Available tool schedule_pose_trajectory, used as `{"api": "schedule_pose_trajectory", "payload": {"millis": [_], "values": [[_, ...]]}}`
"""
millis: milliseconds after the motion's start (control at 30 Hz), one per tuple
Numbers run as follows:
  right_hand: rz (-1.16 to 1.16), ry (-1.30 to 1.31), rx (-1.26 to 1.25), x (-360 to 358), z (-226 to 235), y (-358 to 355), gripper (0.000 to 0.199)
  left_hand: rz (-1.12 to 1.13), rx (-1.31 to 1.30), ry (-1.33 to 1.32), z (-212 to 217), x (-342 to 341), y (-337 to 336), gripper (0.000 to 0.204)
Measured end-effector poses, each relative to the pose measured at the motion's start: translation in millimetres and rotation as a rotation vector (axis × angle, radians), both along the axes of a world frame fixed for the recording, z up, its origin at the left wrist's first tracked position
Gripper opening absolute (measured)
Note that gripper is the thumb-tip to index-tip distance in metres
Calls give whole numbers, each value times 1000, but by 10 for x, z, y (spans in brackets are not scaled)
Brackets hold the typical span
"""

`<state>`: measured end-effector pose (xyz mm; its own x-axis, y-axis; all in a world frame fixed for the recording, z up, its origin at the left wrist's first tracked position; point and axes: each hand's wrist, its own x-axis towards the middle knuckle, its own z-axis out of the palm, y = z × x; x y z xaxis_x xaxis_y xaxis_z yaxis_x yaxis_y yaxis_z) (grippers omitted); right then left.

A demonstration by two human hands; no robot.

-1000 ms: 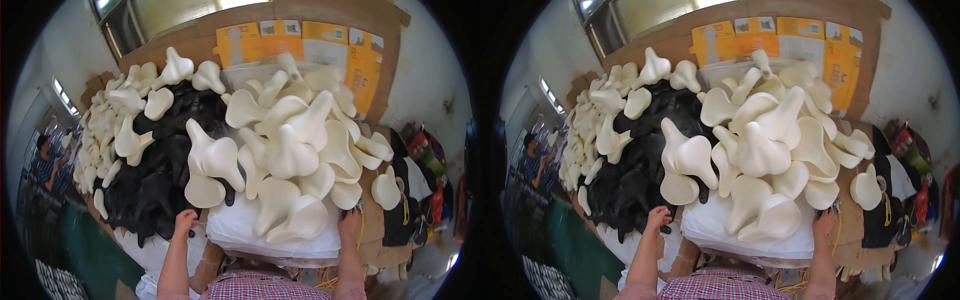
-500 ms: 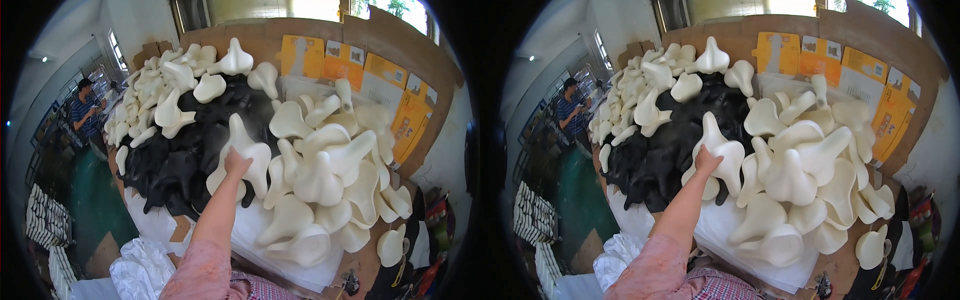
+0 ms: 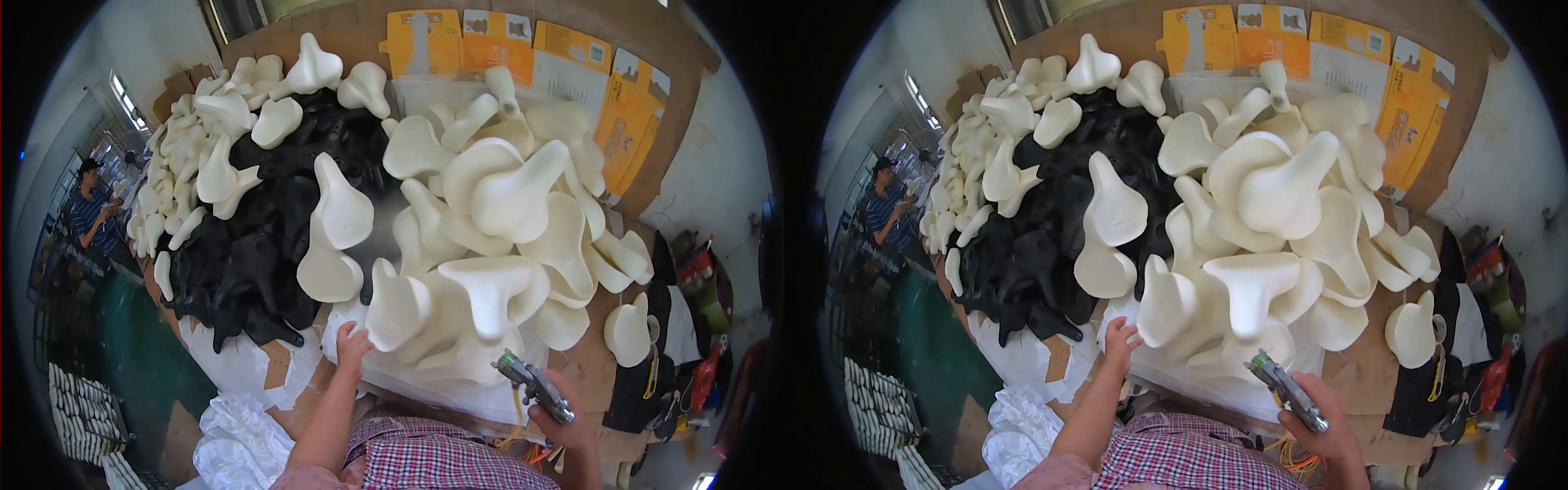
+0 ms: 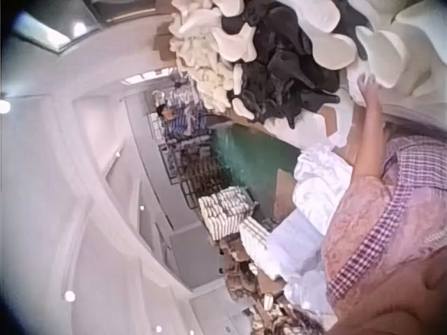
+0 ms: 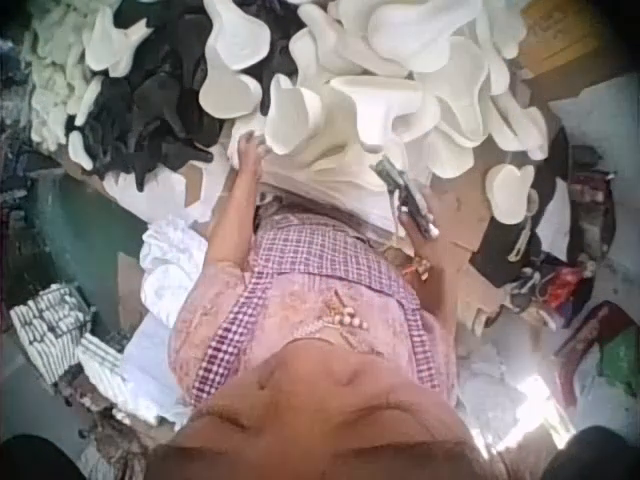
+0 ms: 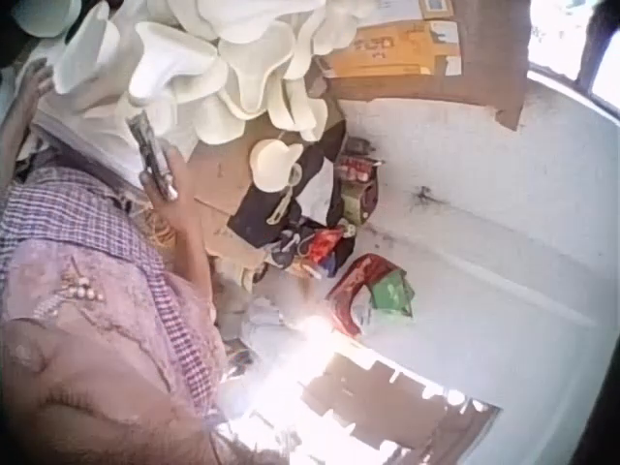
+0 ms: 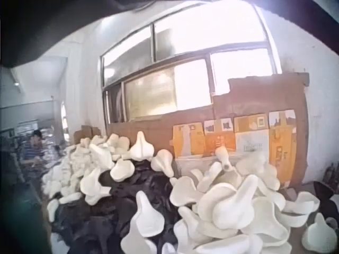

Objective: Sorting and arranging foam bicycle seat pads on a workbench.

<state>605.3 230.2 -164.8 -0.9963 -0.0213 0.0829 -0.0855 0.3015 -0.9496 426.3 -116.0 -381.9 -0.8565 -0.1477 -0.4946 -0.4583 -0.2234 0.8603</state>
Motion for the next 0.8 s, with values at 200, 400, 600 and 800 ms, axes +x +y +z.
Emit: {"api": "schedule_pose_trajectory", "payload": {"millis": [200,400,600,800], "values": [[83,-244,-419,-33,71,-192,60,-102,-16,-356,-366,-439,10,55],[119,-165,-437,-87,156,-428,61,-197,144,-249,77,-257,234,42],[46,-156,-461,-13,435,-601,59,-150,-211,318,771,-476,-180,41],[-43,-297,-154,-185,764,-759,55,-229,-267,452,972,-1082,-183,40]]}}
